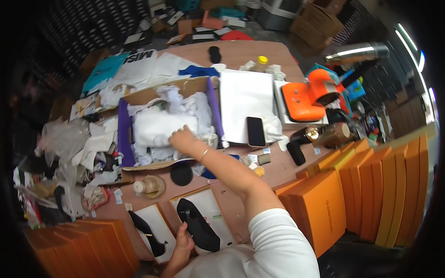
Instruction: Inspect quality of shoes and pack them into boxes with protective tissue and bags.
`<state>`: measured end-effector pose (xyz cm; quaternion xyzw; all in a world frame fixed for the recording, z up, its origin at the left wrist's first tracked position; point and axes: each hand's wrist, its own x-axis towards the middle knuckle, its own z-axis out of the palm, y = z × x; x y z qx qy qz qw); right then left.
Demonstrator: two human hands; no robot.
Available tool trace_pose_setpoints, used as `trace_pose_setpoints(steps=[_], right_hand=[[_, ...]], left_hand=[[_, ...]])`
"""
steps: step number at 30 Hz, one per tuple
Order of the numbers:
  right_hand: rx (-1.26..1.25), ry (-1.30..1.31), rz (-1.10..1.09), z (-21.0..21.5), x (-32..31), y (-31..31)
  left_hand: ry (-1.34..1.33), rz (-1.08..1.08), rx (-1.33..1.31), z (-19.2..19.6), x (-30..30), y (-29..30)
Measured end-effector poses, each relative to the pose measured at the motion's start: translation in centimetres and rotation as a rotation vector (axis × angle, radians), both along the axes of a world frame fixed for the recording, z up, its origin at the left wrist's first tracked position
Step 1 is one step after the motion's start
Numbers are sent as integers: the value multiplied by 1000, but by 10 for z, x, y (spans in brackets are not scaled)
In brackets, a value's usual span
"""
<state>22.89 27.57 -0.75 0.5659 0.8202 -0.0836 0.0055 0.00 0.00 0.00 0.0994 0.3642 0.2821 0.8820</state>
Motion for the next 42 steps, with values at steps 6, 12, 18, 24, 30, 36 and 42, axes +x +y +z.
trace_pose_setpoints(steps=[6,12,18,24,30,36,42], right_hand=[[489,802,-303,44,69,-59],[-13,150,-710,59,230,-65],[-632,-455,-550,39,370,-190],[-776,-465,-833,-52,440,-321],[-777,-217,-994,-17,379,-271],[-1172,791,-1108,56,371,-243],[-885,1596,-841,120,297,-259]], left_hand=[[67,67,19,7,30,-12],[25,32,10,15,44,-4],[-12,-52,9,32,58,-2],[-37,-117,-5,15,54,-5],[-94,-116,-19,16,62,-4],[-192,-236,6,14,56,-1],[-170,-145,161,46,59,4]])
